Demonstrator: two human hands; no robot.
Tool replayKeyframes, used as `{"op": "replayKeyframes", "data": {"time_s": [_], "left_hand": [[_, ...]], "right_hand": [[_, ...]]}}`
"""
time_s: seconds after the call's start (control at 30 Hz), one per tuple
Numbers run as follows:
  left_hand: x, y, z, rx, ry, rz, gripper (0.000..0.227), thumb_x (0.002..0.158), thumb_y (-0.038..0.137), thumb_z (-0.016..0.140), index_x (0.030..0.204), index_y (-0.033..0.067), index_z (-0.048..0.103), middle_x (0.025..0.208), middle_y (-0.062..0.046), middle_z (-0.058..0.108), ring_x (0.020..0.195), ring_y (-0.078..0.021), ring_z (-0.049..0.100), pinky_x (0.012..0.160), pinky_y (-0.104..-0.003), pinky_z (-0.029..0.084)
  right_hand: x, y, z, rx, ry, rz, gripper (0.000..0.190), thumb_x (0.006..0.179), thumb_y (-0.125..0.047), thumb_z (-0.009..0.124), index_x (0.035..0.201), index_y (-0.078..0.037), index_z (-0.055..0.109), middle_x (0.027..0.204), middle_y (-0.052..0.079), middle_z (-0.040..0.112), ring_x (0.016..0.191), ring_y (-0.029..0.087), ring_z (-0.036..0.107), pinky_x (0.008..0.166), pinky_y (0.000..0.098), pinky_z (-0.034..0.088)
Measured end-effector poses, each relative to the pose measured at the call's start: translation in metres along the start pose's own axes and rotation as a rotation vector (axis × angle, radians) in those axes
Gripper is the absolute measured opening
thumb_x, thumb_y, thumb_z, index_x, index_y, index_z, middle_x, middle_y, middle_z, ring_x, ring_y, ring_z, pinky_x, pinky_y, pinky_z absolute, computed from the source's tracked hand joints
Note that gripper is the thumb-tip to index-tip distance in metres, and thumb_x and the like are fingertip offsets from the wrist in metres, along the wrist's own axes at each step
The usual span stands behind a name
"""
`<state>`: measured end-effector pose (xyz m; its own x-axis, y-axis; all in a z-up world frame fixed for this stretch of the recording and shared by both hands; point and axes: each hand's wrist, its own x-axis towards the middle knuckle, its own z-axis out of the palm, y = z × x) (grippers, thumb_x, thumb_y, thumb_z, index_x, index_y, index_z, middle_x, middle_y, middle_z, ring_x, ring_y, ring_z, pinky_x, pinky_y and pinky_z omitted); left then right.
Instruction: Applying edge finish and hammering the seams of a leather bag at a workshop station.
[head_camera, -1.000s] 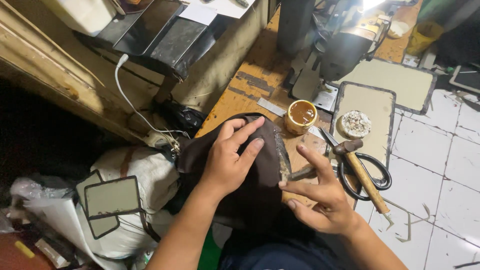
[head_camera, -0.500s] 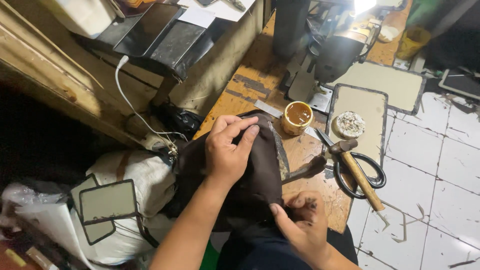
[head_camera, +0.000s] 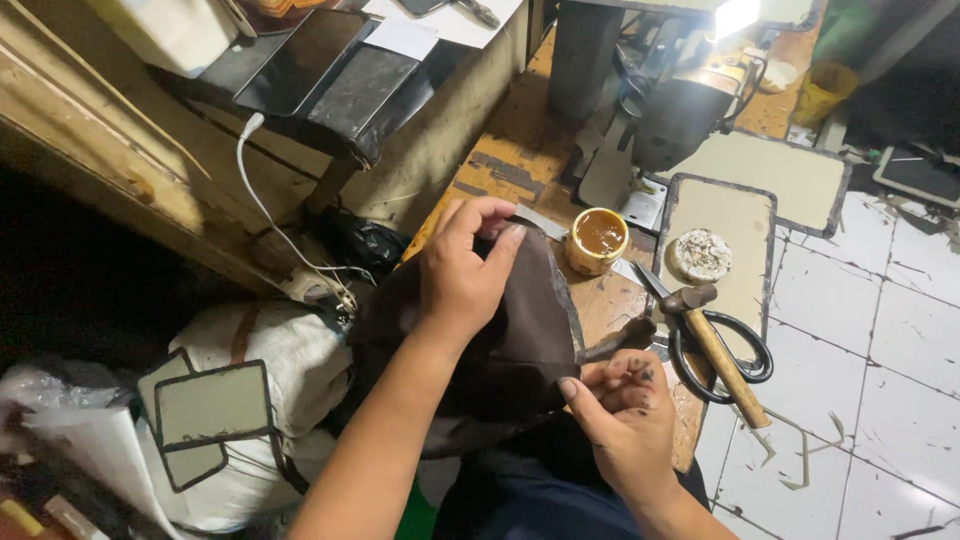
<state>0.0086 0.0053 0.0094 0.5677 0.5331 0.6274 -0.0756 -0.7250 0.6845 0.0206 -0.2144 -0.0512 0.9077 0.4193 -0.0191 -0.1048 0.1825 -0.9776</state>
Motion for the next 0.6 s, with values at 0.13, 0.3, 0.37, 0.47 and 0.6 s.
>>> {"op": "replayKeyframes", "data": {"time_s": [0.13,0.3,0.37,0.47,0.6], "left_hand": [[-0.011,-0.001,-0.009,0.028,-0.122,0.082,0.026,0.103,0.032,0.058,0.115,0.0104,0.065,0.108,-0.007,0.075,0.096,-0.0263,0.073,0.087,-0.038,0.054],[-0.021,0.033,-0.046,0.228,-0.553,0.008,0.077,0.071,0.051,0.083,0.140,0.0245,0.061,0.150,-0.006,0.054,0.136,-0.0266,0.054,0.116,-0.065,0.025],[-0.028,0.037,-0.049,0.243,-0.600,-0.026,0.087,0.071,0.052,0.084,0.147,0.0266,0.051,0.158,-0.010,0.042,0.143,-0.0311,0.045,0.117,-0.065,0.022],[-0.033,0.041,-0.049,0.241,-0.639,-0.102,0.098,0.069,0.050,0.085,0.155,0.0299,0.042,0.166,-0.016,0.030,0.149,-0.0365,0.036,0.117,-0.061,0.023],[-0.033,0.047,-0.047,0.201,-0.642,-0.189,0.097,0.069,0.046,0.082,0.155,0.0309,0.039,0.166,-0.021,0.031,0.142,-0.0425,0.045,0.108,-0.054,0.038]], "right_hand": [[0.002,0.008,-0.006,0.033,-0.044,-0.042,0.042,0.078,0.007,0.079,0.100,-0.011,0.047,0.081,0.013,0.066,0.062,0.014,0.062,0.059,0.0241,0.057],[0.004,0.005,-0.013,-0.059,-0.091,-0.040,0.042,0.079,0.005,0.081,0.105,-0.011,0.052,0.082,0.011,0.070,0.070,0.009,0.062,0.064,0.0201,0.051],[0.009,-0.005,-0.015,-0.090,-0.177,-0.137,0.042,0.081,0.005,0.078,0.108,-0.009,0.050,0.081,0.012,0.068,0.069,0.012,0.066,0.063,0.0218,0.057],[0.033,-0.017,-0.021,-0.196,-0.337,-0.402,0.050,0.082,0.000,0.079,0.121,-0.007,0.048,0.101,0.013,0.063,0.089,0.017,0.066,0.077,0.0259,0.059],[0.070,-0.048,-0.016,-0.515,-0.578,-0.759,0.061,0.089,-0.022,0.078,0.143,-0.014,0.051,0.162,0.020,0.031,0.153,0.034,0.037,0.131,0.0524,0.033]]}}
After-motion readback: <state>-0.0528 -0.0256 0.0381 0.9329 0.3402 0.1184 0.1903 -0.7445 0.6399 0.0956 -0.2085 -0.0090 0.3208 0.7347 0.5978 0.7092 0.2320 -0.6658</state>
